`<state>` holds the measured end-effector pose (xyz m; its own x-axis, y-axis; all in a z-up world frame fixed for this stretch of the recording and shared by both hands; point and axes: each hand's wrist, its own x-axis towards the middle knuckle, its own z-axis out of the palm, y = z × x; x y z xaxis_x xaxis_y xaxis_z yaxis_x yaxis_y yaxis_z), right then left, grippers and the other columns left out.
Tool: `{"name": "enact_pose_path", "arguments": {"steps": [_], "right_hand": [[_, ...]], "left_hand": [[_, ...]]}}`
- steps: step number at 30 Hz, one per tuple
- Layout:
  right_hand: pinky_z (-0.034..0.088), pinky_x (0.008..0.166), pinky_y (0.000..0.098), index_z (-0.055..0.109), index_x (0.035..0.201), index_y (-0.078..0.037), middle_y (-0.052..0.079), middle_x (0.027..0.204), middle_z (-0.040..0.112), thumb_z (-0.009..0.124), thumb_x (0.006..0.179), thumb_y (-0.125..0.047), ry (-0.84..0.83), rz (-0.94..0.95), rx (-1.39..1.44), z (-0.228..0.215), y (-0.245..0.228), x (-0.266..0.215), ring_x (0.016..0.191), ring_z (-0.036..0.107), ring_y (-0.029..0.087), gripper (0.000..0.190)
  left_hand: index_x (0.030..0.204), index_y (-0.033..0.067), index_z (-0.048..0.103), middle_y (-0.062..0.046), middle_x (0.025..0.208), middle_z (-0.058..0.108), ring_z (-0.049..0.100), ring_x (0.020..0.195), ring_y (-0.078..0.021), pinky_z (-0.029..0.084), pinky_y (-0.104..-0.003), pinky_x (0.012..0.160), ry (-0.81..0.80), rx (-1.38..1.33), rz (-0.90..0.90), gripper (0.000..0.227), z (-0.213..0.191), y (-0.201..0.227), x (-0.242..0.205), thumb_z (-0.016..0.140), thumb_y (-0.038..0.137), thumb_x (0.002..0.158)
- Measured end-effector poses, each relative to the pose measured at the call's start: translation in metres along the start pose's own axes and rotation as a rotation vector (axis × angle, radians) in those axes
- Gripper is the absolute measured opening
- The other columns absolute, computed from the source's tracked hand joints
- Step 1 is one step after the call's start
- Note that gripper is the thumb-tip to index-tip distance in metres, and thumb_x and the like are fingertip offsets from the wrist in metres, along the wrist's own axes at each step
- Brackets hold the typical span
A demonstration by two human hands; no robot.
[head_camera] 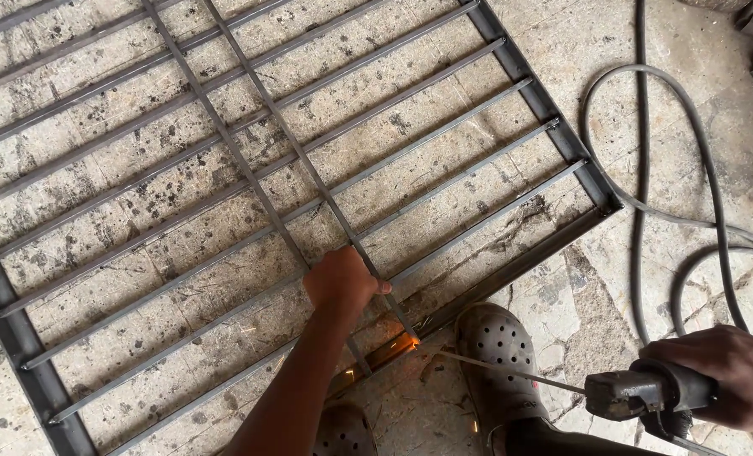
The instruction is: The recorder uses a measuring tape to align joints on a metal grate and then performs arc welding to secure the structure.
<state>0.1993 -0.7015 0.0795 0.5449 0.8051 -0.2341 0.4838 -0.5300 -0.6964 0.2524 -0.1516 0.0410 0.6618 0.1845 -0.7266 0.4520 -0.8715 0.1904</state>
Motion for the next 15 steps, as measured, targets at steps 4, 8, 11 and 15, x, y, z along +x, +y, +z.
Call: {"name": "enact_pose_path", "arguments": {"steps": [4,8,11,15], "right_hand": [[0.062,0.057,0.0257,0.075,0.116,-0.011,0.003,0.090,0.085,0.087,0.079,-0.025,-0.081,0.009,0.021,-0.017,-0.023,0.018,0.072,0.081,0.013,0.041],[0.063,0.056,0.0254,0.076,0.115,-0.013,0.000,0.088,0.085,0.087,0.080,-0.025,-0.105,0.040,0.045,-0.012,-0.017,0.015,0.071,0.080,0.011,0.038],[0.063,0.058,0.0252,0.078,0.113,-0.019,-0.004,0.085,0.082,0.085,0.076,-0.022,-0.197,0.224,-0.045,-0.008,-0.007,0.007,0.070,0.075,0.009,0.038],[0.062,0.055,0.0249,0.076,0.113,-0.017,-0.001,0.086,0.084,0.088,0.076,-0.024,-0.073,0.089,0.006,-0.005,-0.010,0.009,0.069,0.078,0.010,0.039]], "left_hand": [[0.076,0.0106,0.068,-0.003,0.076,0.073,0.075,0.074,-0.0206,0.056,-0.038,0.063,-0.013,-0.007,-0.003,0.058,-0.001,0.001,0.003,0.089,0.064,0.065],[0.079,0.0104,0.070,-0.004,0.079,0.074,0.075,0.076,-0.0211,0.057,-0.038,0.064,-0.013,-0.001,-0.010,0.058,-0.003,0.001,0.000,0.090,0.063,0.065],[0.088,0.0142,0.075,-0.004,0.085,0.076,0.076,0.082,-0.0221,0.058,-0.039,0.069,0.010,-0.038,-0.016,0.052,0.000,-0.001,0.006,0.093,0.057,0.064],[0.097,0.0181,0.079,-0.006,0.094,0.079,0.077,0.092,-0.0253,0.060,-0.041,0.076,0.072,-0.088,0.004,0.050,0.006,-0.005,0.007,0.096,0.050,0.062]]}}
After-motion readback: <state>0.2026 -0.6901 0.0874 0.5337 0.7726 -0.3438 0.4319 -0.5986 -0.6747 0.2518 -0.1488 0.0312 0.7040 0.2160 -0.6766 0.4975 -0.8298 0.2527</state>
